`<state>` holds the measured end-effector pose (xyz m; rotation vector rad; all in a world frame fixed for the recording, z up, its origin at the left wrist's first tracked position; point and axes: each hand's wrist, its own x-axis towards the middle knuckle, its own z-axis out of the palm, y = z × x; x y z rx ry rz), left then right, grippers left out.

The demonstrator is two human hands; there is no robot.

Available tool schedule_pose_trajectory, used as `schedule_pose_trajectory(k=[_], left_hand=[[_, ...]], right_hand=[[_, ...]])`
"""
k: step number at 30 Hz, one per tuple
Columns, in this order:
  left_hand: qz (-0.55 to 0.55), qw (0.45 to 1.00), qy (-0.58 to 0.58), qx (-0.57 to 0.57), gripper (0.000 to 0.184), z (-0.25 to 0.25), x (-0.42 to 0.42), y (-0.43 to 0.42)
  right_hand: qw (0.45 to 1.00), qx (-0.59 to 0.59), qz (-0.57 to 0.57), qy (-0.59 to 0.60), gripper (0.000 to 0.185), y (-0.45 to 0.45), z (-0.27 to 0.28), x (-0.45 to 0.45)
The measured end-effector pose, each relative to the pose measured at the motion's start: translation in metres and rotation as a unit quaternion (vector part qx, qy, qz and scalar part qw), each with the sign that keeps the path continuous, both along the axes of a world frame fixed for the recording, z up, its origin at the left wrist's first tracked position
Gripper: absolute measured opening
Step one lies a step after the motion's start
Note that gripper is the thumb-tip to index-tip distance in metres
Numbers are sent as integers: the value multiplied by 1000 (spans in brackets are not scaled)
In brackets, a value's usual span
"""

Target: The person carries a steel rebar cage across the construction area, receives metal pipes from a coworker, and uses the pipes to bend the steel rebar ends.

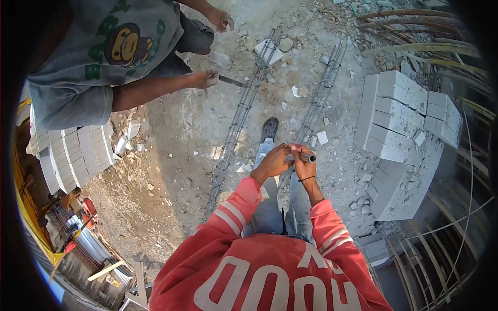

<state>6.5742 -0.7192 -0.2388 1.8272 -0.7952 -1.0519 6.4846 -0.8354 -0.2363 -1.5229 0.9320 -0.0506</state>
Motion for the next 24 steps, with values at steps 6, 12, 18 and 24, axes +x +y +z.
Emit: schedule_pose_trajectory(k=[6,12,18,24], left_hand=[[158,986,18,47,30,-25,4,22],[171,972,86,135,38,-23,44,71],[309,918,218,121,58,-13,90,75],[403,865,294,62,98,-2,130,3]], right_hand=[[993,-54,-100,26,36,-21,29,-33],[932,74,-353,22,38,-71,85,-21],[919,16,-393,-25,42,-115,134,-29],[901,20,-426,-80,37,-165,156,-44]])
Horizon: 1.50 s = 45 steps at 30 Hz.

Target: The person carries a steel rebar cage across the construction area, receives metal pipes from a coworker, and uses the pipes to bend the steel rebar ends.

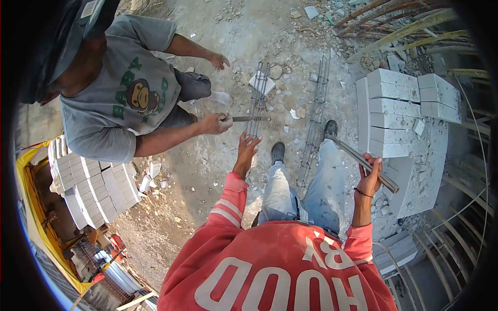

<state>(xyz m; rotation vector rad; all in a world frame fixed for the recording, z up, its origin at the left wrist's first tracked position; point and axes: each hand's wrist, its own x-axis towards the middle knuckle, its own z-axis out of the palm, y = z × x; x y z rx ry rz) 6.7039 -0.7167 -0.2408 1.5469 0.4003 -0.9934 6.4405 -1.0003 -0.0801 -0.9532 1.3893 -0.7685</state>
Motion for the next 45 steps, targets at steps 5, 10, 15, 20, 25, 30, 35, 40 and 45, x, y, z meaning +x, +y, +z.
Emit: schedule_pose_trajectory(k=[5,10,15,20,25,30,35,40,45], left_hand=[[198,980,17,1,79,-21,15,-74],[406,911,-74,-14,25,-47,24,-122],[529,845,-57,-61,19,-34,7,-191],[540,820,133,-137,21,-34,-27,-236],[499,790,304,-184,24,-38,-55,-324],[389,874,273,-100,24,-31,-43,-397],[247,935,254,-20,26,-75,-10,-421],[95,967,236,14,36,-139,32,-420],[34,967,251,28,36,-173,64,-414]], right_hand=[[1000,17,1,-6,37,-61,9,-1],[996,67,51,-3,36,-155,-36,22],[985,84,144,37,36,-250,-91,55],[916,87,336,199,40,-311,-129,73],[940,101,283,158,43,-351,-159,81],[950,138,261,98,44,-365,-168,107],[957,129,249,80,47,-359,-211,165],[956,114,244,117,44,-350,-262,227],[960,112,205,155,43,-344,-319,287]])
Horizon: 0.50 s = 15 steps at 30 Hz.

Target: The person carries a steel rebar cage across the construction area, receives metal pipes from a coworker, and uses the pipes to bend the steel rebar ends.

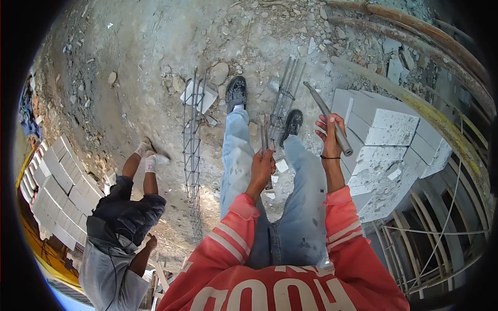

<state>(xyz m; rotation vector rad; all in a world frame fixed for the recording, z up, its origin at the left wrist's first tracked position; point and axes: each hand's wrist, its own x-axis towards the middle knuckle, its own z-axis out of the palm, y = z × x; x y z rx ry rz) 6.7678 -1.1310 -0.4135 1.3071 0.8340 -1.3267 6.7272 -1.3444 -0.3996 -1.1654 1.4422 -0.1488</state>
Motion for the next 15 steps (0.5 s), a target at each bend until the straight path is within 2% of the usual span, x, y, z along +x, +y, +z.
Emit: schedule_pose_trajectory(k=[7,11,15], left_hand=[[-18,998,41,49,32,-18,-4,24],[44,994,68,71,32,-28,-15,20],[32,994,56,93,31,-31,-30,11]], right_hand=[[999,-18,-45,-3,42,-2,-58,55],[999,3,-45,-2,42,-9,-78,75],[1000,7,-13,5,42,-29,-82,82]])
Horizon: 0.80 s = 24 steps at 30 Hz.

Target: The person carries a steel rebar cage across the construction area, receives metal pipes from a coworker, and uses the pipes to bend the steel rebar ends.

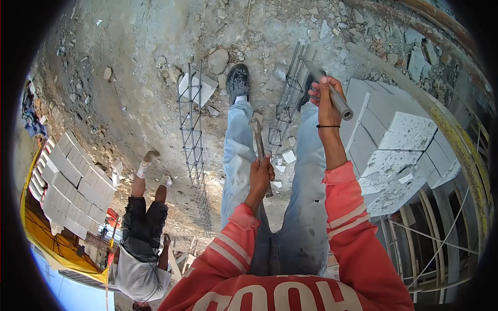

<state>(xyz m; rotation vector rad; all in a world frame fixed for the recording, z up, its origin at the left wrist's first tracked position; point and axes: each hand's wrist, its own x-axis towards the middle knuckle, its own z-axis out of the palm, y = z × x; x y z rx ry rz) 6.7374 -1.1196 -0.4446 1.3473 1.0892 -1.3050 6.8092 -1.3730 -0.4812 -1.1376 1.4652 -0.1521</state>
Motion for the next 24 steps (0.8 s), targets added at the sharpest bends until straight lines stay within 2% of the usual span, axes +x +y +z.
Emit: schedule_pose_trajectory(k=[3,5,6,7,9,13,14,15,17,18,21,22,23,24], left_hand=[[11,1000,-15,-7,31,-1,-8,-7],[-10,999,-31,-19,32,-2,-13,-8],[-11,999,-34,-18,32,-4,-15,-8],[-19,999,-33,-23,32,-4,-18,-8],[-28,999,-31,-29,32,-7,-22,-5],[-39,998,-31,-26,33,-8,-22,-3],[-32,999,-34,-26,33,-7,-21,-3],[-28,999,-35,-25,33,-7,-20,-2],[-18,998,-51,-30,33,-8,-17,-2],[-14,998,-52,-31,33,-9,-17,-3],[12,997,-63,-31,33,-6,-8,-8],[15,997,-68,-31,33,-6,-5,-10],[18,997,-72,-31,33,-6,-4,-11],[22,997,-72,-29,33,-6,-1,-11]], right_hand=[[999,-10,32,5,46,-25,-5,11],[993,-9,110,42,53,-44,-2,24],[993,-34,110,37,58,-51,-7,30],[993,-33,109,35,58,-59,-6,37],[979,-15,172,106,60,-76,1,51],[966,-56,223,119,60,-99,-13,67],[949,-73,272,144,60,-107,-21,71],[948,-73,275,143,60,-108,-27,72],[882,-178,391,195,60,-102,-21,84],[868,-145,430,201,60,-100,-18,90],[876,-160,428,154,61,-82,-14,86],[892,-186,390,134,48,-71,-10,81],[891,-185,393,133,48,-61,-5,74],[912,-168,353,122,45,-53,1,68]])
